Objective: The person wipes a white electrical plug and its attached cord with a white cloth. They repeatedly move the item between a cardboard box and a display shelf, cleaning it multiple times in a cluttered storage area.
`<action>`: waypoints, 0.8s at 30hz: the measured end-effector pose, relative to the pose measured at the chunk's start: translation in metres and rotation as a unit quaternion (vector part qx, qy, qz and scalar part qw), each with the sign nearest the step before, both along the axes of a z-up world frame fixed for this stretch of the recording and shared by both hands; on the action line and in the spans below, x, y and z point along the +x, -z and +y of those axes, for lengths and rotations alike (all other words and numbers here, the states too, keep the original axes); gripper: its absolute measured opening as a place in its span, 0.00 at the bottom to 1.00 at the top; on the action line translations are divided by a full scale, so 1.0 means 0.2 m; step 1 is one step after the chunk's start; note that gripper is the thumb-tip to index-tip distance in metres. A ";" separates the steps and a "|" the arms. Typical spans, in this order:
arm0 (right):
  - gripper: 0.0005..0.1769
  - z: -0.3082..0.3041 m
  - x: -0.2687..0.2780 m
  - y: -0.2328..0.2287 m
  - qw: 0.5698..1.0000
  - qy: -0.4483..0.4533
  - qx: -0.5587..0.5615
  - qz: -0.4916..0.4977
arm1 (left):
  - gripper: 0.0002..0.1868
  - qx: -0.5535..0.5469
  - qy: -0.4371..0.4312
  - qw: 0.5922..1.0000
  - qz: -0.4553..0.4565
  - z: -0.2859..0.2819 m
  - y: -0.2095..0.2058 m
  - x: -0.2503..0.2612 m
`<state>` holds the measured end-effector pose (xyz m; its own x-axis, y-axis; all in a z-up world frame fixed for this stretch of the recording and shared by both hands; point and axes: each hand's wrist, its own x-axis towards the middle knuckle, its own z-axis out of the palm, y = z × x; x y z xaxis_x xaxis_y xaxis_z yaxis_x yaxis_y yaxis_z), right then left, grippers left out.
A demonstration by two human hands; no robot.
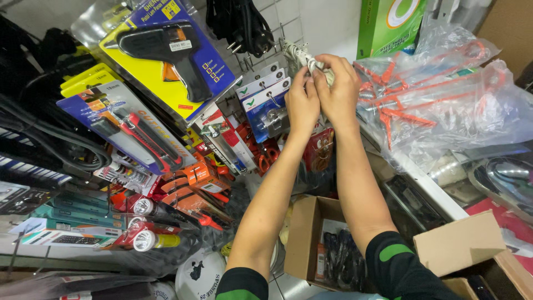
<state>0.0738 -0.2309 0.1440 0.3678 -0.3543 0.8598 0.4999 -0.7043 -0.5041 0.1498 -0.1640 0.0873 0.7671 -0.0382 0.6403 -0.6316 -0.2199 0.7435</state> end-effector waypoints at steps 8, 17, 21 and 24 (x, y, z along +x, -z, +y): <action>0.21 -0.05 -0.07 0.11 1.000 0.004 0.005 0.006 | 0.29 -0.009 0.078 0.994 0.070 0.07 0.06 -0.21; 0.08 0.18 -0.43 0.26 0.977 -0.067 0.192 -0.060 | 0.26 -0.058 0.212 0.974 0.050 0.35 -0.03 -0.79; 0.06 0.44 -0.55 0.31 0.962 -0.146 0.205 -0.103 | 0.25 -0.046 0.171 0.983 0.037 0.59 -0.07 -0.99; 0.05 0.69 -0.63 0.38 0.946 -0.208 0.223 -0.107 | 0.25 -0.055 0.130 0.990 0.019 0.81 -0.05 -1.13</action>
